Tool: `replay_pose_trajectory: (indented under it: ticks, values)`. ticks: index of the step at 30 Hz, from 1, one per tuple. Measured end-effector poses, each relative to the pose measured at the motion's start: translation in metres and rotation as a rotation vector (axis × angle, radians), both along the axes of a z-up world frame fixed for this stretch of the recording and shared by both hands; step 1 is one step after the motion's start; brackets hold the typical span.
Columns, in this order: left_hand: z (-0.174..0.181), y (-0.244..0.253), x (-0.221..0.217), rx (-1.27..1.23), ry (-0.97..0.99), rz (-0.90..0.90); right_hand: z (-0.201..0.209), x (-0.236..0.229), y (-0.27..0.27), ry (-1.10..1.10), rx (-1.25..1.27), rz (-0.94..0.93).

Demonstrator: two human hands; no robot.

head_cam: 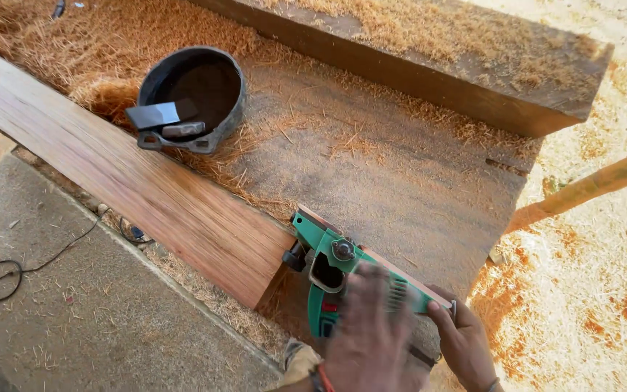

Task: Adjusting and maintaining an electric power planer using a socket wrench and a hex key on a woodworking bench.

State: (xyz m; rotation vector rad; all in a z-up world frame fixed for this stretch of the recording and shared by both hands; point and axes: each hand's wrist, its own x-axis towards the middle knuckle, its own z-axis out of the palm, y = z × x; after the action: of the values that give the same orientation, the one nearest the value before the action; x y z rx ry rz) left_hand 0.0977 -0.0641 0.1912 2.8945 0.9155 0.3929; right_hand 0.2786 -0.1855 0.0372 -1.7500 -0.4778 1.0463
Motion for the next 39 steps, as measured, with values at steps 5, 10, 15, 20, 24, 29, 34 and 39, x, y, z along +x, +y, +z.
replay_pose_trajectory:
  ticks: [5,10,15,20,24,29,34,39]
  values:
    - [0.001,0.005,-0.006,-0.114,-0.162,-0.424,-0.004,-0.002,-0.01,-0.039,0.048,0.024]
    - [0.002,0.1,-0.031,-0.398,-0.538,-0.136,-0.011,-0.01,-0.017,0.007,0.006,-0.02]
    - [-0.064,0.183,-0.034,-0.537,-0.316,0.366,-0.025,-0.022,-0.029,-0.046,0.083,-0.025]
    - [-0.057,0.165,-0.036,-0.814,-0.275,0.385,-0.028,-0.048,-0.046,0.009,0.266,-0.023]
    - [-0.067,0.138,-0.066,-0.819,-0.289,0.418,-0.013,-0.058,-0.051,-0.04,0.238,-0.005]
    - [-0.052,0.114,-0.091,-0.562,-0.453,0.341,0.001,-0.048,-0.041,-0.213,0.285,0.041]
    - [-0.051,0.112,-0.116,-0.476,-0.312,0.387,0.024,-0.041,-0.031,-0.184,0.109,0.103]
    - [-0.004,0.107,-0.11,-0.111,-0.218,0.086,0.039,-0.039,-0.028,-0.356,0.159,0.174]
